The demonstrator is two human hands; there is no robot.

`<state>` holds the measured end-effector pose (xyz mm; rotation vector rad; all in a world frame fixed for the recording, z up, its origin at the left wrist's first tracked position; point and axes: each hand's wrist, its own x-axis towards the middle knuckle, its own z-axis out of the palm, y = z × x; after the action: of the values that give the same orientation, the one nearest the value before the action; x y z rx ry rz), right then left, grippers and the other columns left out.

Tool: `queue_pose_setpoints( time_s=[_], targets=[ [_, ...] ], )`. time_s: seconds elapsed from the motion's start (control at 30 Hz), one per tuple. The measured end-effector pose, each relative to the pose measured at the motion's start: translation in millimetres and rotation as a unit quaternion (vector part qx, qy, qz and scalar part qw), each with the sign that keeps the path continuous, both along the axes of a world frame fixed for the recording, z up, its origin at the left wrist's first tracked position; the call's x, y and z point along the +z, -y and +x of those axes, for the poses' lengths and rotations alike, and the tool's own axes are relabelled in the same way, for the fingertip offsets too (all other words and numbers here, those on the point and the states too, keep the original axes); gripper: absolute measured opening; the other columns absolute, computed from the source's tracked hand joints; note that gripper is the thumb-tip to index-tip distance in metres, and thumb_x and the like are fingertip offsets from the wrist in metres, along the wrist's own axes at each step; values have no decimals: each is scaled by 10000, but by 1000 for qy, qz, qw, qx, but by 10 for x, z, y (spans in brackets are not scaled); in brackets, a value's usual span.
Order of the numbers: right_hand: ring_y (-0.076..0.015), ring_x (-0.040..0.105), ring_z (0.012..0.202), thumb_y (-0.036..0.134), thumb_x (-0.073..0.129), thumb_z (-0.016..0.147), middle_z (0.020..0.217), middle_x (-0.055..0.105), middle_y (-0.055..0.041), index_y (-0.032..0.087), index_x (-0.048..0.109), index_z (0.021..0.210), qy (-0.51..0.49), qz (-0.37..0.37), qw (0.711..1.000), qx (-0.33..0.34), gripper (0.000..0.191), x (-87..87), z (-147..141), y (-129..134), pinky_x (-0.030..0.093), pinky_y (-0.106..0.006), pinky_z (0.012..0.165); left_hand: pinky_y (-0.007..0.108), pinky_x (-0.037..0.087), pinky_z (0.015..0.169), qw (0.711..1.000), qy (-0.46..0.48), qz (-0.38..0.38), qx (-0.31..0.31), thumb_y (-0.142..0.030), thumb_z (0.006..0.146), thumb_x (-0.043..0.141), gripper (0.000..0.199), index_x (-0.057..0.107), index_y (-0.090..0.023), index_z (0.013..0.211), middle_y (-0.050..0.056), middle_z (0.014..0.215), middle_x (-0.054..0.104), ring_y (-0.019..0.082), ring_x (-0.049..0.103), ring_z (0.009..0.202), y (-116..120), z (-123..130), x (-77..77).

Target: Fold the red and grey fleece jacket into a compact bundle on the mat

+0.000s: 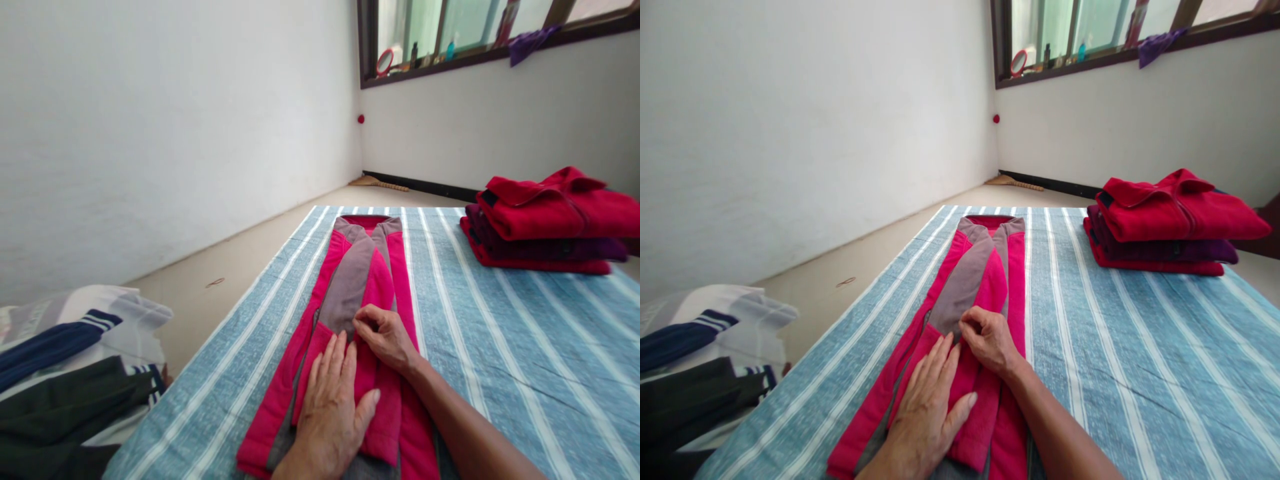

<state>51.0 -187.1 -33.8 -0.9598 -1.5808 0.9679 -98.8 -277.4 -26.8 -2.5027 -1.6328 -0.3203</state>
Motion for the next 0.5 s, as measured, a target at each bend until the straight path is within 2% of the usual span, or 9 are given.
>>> queue_pose_setpoints(
  time_s=[0.5],
  targets=[
    [-106, 456, 569, 272, 537, 853, 618, 521, 29, 171, 592, 739, 4, -3, 1000, 2, 162, 0, 3, -3, 378, -220, 557, 505, 430, 1029, 1000, -5, -9, 3, -446, 893, 473, 619, 423, -105, 1407, 168, 1484, 385, 310, 372, 1364, 0, 11, 27]
  ],
)
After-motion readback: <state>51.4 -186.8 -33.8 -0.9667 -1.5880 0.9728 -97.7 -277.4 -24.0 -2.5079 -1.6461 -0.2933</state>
